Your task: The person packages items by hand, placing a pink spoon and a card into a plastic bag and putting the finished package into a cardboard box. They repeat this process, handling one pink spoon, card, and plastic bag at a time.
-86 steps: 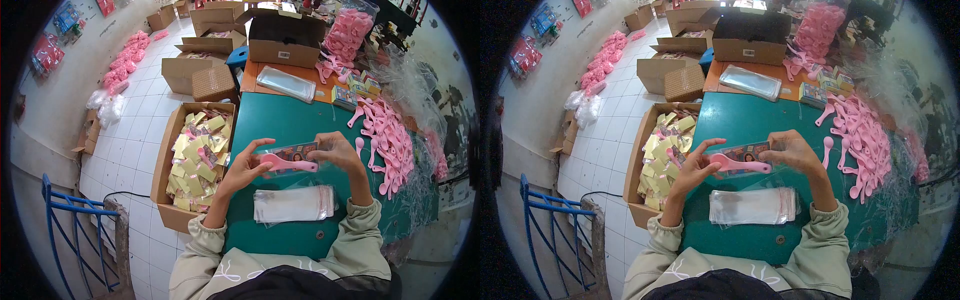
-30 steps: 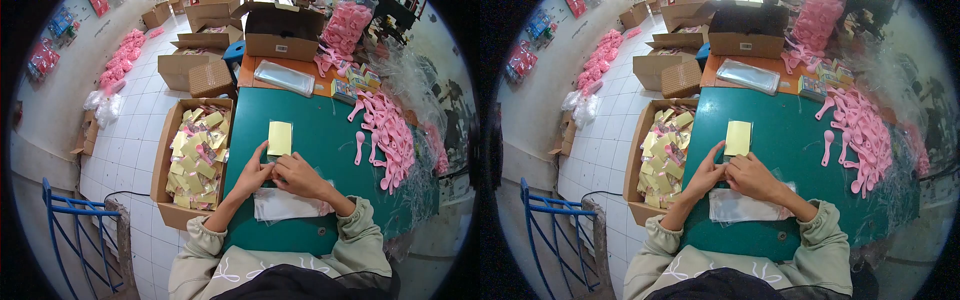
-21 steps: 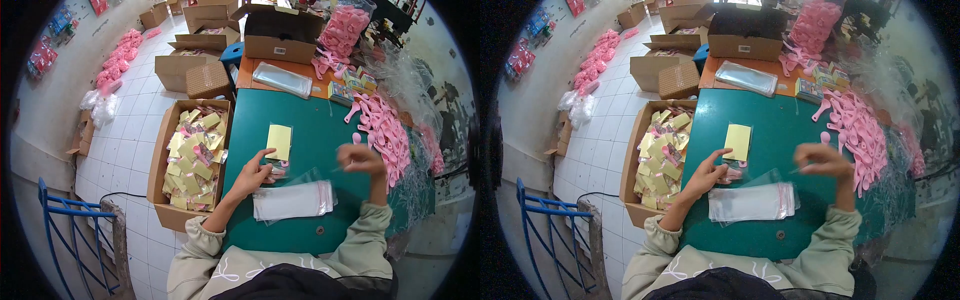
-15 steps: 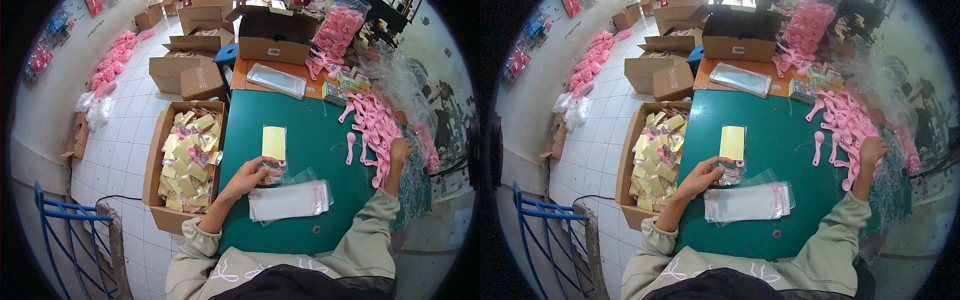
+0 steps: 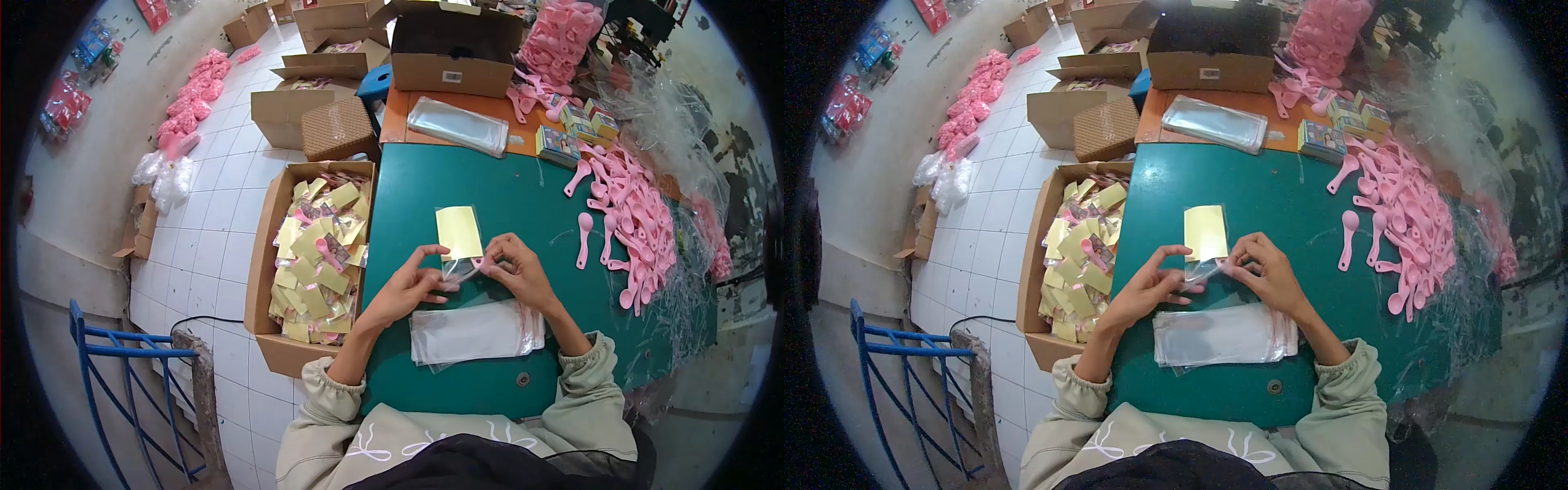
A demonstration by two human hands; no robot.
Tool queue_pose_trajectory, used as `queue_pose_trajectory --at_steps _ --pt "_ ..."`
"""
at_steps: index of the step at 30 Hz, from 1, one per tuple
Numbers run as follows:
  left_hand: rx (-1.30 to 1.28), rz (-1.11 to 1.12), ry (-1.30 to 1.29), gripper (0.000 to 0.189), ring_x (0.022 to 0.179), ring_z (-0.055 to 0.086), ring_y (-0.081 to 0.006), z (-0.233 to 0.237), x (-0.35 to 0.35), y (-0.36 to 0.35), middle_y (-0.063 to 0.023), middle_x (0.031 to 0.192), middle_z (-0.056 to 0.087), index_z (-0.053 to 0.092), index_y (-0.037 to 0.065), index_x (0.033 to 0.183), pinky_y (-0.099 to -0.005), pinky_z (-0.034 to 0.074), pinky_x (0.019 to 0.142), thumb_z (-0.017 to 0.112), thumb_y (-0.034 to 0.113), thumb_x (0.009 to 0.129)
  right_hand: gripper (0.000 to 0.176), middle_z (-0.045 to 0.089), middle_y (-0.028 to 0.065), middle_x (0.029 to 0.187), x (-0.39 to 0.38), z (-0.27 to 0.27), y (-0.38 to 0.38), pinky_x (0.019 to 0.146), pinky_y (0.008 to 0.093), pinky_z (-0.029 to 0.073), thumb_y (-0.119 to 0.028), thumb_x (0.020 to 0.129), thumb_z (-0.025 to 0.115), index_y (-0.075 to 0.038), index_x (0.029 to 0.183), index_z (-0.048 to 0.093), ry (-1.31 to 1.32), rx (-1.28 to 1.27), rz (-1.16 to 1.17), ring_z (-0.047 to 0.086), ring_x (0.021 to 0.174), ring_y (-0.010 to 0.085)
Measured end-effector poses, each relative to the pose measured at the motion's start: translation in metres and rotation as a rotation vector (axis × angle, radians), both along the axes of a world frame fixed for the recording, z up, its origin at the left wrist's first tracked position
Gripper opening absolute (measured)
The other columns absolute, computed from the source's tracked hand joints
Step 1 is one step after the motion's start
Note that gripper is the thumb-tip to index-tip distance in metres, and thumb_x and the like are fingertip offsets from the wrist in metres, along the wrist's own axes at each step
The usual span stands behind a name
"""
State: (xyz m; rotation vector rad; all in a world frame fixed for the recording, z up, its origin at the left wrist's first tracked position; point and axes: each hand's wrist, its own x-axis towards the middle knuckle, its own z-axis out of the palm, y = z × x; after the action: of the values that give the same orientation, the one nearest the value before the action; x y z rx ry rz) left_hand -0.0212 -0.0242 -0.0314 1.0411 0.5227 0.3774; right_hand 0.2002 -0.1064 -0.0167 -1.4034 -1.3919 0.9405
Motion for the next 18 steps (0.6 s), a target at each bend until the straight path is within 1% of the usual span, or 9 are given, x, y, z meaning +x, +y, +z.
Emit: queue_pose_trajectory --at_steps 3,4,7,10,13,16,18 --pt "0.493 0.033 0.124 0.023 0.093 0.059 -0.0142 -0.001 0.012 -0.001 -0.008 0.099 0.057 0.047 0.004 0.113 -0.0265 0.056 0.071 0.051 0.004 0.091 0.01 0.049 0.0031 0.095 0.004 -0.009 -0.001 0.07 0.0227 0.049 -0.006 0.082 0.064 -0.001 0.09 0.059 0.113 -0.035 0.015 0.055 0.083 0.009" --pt "0.571 0.046 0.167 0.02 0.089 0.057 -0.0123 -0.004 0.014 -0.001 -0.0068 0.097 0.054 0.048 0.001 0.106 -0.0237 0.057 0.066 0.056 0.003 0.088 0.009 0.05 0.0029 0.094 0.005 -0.012 0.0 0.07 0.0226 0.049 -0.006 0.083 0.063 -0.001 0.089 0.059 0.155 -0.059 0.016 0.055 0.083 0.0089" --pt "0.585 0.09 0.125 0.02 0.091 0.057 -0.0127 -0.006 0.014 0.001 -0.0062 0.102 0.053 0.049 0.0 0.103 -0.0247 0.057 0.066 0.058 0.004 0.086 0.009 0.055 0.0031 0.089 0.008 -0.015 0.002 0.07 0.0221 0.049 -0.006 0.085 0.062 0.0 0.089 0.058 0.233 -0.145 0.007 0.057 0.08 0.009" --pt "0.564 0.142 0.079 0.021 0.091 0.058 -0.013 -0.007 0.016 0.0 -0.0062 0.1 0.053 0.052 -0.001 0.101 -0.0238 0.056 0.064 0.062 0.003 0.083 0.009 0.06 0.0041 0.083 0.007 -0.014 0.004 0.068 0.0222 0.05 -0.007 0.085 0.061 0.001 0.088 0.058 0.268 -0.2 -0.031 0.059 0.076 0.0094" --pt "0.852 0.085 0.245 0.019 0.087 0.059 -0.0127 0.004 0.016 0.0 -0.0062 0.097 0.053 0.055 -0.001 0.097 -0.0225 0.056 0.061 0.064 0.002 0.081 0.01 0.063 0.0054 0.08 0.006 -0.011 0.004 0.067 0.0231 0.05 -0.008 0.087 0.06 0.002 0.088 0.057 0.235 -0.221 -0.041 0.06 0.074 0.0097" --pt "0.698 0.12 0.241 0.017 0.077 0.061 -0.0145 0.001 0.019 -0.001 -0.0073 0.094 0.052 0.057 -0.002 0.091 -0.0239 0.056 0.056 0.067 0.006 0.08 0.01 0.063 0.0065 0.08 0.006 -0.013 0.005 0.066 0.0237 0.051 -0.008 0.088 0.058 0.002 0.087 0.057 0.251 -0.214 -0.051 0.061 0.073 0.01" --pt "0.703 0.138 0.251 0.016 0.073 0.06 -0.014 0.004 0.021 -0.002 -0.0075 0.093 0.053 0.058 -0.002 0.087 -0.0238 0.056 0.055 0.068 0.008 0.079 0.01 0.063 0.007 0.079 0.005 -0.013 0.006 0.065 0.0238 0.052 -0.008 0.088 0.058 0.002 0.086 0.057 0.274 -0.207 -0.079 0.061 0.071 0.0103"
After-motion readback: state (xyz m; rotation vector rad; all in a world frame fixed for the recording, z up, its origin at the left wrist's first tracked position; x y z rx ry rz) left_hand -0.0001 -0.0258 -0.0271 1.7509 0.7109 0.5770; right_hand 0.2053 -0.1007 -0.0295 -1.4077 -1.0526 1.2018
